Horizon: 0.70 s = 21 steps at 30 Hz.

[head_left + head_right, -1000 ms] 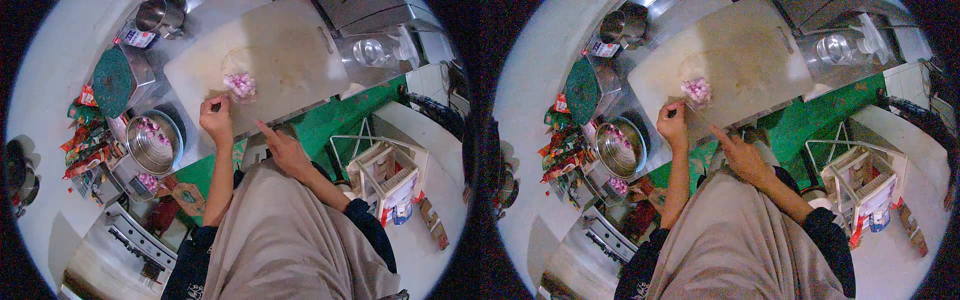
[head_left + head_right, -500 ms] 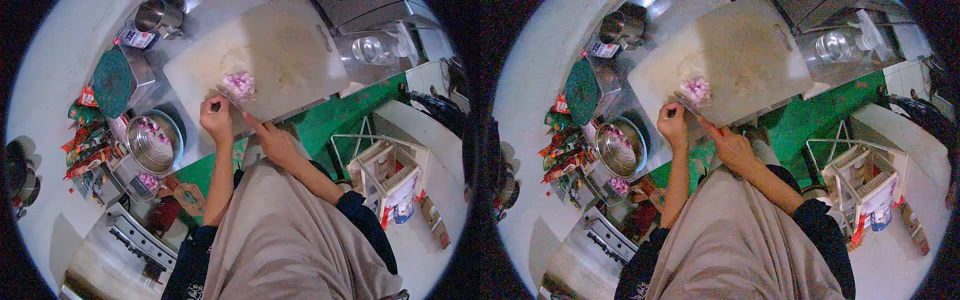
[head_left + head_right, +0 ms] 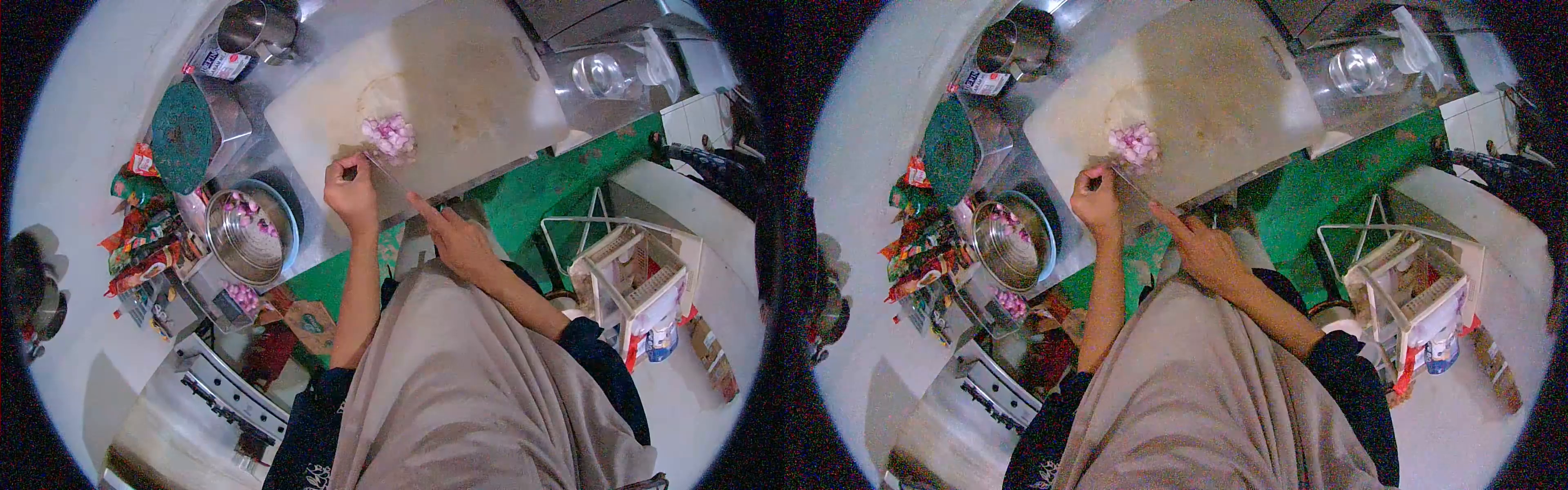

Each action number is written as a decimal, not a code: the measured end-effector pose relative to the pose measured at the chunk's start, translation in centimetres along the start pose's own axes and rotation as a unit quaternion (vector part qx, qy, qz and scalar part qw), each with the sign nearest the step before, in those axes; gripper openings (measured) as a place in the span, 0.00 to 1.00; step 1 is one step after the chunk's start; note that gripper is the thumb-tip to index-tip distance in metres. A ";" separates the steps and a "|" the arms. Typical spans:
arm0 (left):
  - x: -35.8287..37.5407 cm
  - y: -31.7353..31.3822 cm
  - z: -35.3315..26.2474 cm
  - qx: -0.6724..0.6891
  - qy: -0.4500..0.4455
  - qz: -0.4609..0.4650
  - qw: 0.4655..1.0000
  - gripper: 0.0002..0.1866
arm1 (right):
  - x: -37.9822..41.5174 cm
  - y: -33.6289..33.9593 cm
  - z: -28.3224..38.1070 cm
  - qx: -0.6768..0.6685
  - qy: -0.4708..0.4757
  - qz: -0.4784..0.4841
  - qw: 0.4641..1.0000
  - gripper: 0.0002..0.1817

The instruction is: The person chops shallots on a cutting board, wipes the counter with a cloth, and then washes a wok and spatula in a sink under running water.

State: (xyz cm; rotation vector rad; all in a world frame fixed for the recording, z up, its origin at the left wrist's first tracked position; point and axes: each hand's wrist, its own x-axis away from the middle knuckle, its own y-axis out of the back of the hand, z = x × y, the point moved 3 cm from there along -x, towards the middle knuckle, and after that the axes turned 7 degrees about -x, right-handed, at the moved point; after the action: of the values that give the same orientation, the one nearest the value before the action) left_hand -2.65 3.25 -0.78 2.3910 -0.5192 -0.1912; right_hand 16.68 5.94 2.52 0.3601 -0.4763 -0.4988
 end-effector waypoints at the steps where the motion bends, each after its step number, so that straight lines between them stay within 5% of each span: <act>1: 0.0 0.1 -0.3 0.000 -0.003 0.000 1.000 0.04 | 0.0 0.1 0.1 -0.001 0.001 -0.001 1.000 0.37; 8: -0.1 -0.5 1.1 0.036 0.002 0.008 0.999 0.04 | -2.5 -0.9 0.3 0.074 -0.007 -0.006 0.997 0.41; 21: 0.1 0.0 -0.1 0.004 -0.009 0.011 1.000 0.05 | 0.7 -0.3 -0.5 -0.010 -0.008 -0.011 1.000 0.34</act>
State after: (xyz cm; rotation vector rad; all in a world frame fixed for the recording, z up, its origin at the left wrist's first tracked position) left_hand -2.56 3.25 -0.68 2.3931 -0.5561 -0.2023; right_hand 17.42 5.39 2.19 0.3425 -0.4825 -0.5285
